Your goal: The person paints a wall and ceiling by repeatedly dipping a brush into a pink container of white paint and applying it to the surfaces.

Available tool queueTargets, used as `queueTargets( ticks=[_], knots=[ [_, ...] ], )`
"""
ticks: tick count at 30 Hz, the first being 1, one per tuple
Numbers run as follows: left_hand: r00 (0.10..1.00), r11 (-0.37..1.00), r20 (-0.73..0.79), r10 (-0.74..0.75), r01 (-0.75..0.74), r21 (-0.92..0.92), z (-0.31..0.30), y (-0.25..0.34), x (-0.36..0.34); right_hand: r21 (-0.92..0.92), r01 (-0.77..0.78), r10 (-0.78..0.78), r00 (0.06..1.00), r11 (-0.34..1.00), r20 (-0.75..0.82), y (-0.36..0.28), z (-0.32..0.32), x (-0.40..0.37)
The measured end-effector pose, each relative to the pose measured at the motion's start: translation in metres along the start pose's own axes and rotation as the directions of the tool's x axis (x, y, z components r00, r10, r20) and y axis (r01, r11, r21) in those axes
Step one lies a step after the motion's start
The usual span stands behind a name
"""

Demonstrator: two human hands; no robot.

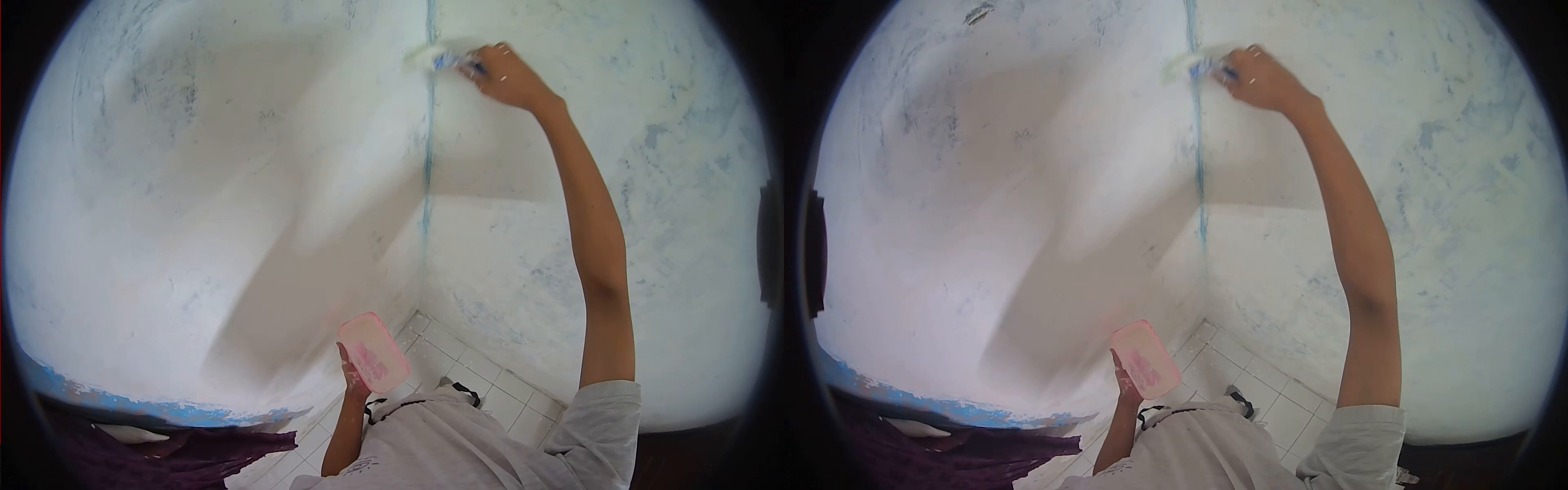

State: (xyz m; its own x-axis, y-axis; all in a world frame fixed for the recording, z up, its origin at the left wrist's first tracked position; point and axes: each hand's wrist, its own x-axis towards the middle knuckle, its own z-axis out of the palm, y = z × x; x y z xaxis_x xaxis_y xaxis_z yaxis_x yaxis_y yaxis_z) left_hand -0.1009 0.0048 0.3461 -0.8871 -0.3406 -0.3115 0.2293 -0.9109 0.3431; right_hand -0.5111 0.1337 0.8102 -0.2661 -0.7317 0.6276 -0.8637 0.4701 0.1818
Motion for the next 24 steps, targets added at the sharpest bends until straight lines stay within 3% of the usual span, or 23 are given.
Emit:
queueTargets(
  ticks=[2, 4, 5, 6, 8, 9, 11, 12, 14, 17, 21, 23, 24],
  knots=[
    [1.0, 1.0, 0.01, 0.005, -0.005, 0.009, 0.003, -0.001, 0.001, 0.221, -0.307, 0.311, 0.95, 0.926, 0.017, -0.013, -0.035, 0.001],
    [1.0, 1.0, 0.018, 0.015, -0.015, 0.01, 0.0, -0.006, 0.0, 0.322, -0.364, 0.405, 0.912, 0.874, -0.069, -0.004, 0.006, -0.011],
    [1.0, 1.0, 0.025, -0.001, 0.001, -0.02, -0.001, -0.007, 0.003, 0.089, -0.124, 0.146, 0.937, 0.988, -0.316, 0.004, 0.115, -0.04],
    [0.999, 0.999, 0.027, -0.019, 0.021, -0.047, -0.003, -0.007, 0.003, 0.179, -0.278, 0.305, 0.942, 0.944, -0.143, -0.023, 0.151, -0.062],
    [0.999, 0.999, 0.021, -0.025, 0.025, -0.028, 0.0, -0.006, -0.002, 0.225, -0.31, 0.322, 0.947, 0.924, -0.018, -0.06, 0.194, -0.115],
    [1.0, 1.0, 0.017, -0.025, 0.025, -0.014, 0.002, -0.007, -0.001, 0.199, -0.246, 0.257, 0.966, 0.949, -0.035, -0.067, 0.213, -0.139],
    [0.999, 0.999, 0.021, -0.038, 0.039, -0.015, -0.004, -0.008, 0.005, 0.165, -0.338, 0.274, 0.907, 0.926, 0.321, -0.08, 0.192, -0.155],
    [0.998, 0.998, 0.012, -0.055, 0.055, -0.012, -0.008, -0.009, 0.004, 0.163, -0.342, 0.277, 0.905, 0.926, 0.323, -0.075, 0.19, -0.161],
    [0.997, 0.997, 0.024, -0.075, 0.075, 0.005, -0.005, -0.009, 0.005, 0.142, -0.07, -0.018, 0.841, 0.987, 0.54, -0.056, 0.188, -0.175],
    [0.993, 0.994, 0.054, -0.107, 0.105, 0.032, -0.001, -0.006, 0.005, 0.232, -0.068, -0.053, 0.877, 0.97, 0.478, -0.023, 0.173, -0.135],
    [0.994, 0.997, 0.074, -0.075, 0.073, 0.037, 0.005, -0.005, 0.005, 0.057, 0.017, -0.026, 0.987, 0.998, 0.161, 0.003, 0.051, -0.016],
    [0.995, 0.997, 0.06, -0.079, 0.078, 0.018, 0.002, -0.005, 0.006, -0.039, 0.012, -0.017, 0.992, 0.999, -0.124, 0.019, 0.012, 0.013],
    [0.995, 0.996, 0.043, -0.088, 0.088, 0.0, 0.001, -0.004, 0.005, 0.062, -0.084, 0.093, 0.982, 0.995, -0.163, 0.013, -0.014, 0.019]
  ],
)
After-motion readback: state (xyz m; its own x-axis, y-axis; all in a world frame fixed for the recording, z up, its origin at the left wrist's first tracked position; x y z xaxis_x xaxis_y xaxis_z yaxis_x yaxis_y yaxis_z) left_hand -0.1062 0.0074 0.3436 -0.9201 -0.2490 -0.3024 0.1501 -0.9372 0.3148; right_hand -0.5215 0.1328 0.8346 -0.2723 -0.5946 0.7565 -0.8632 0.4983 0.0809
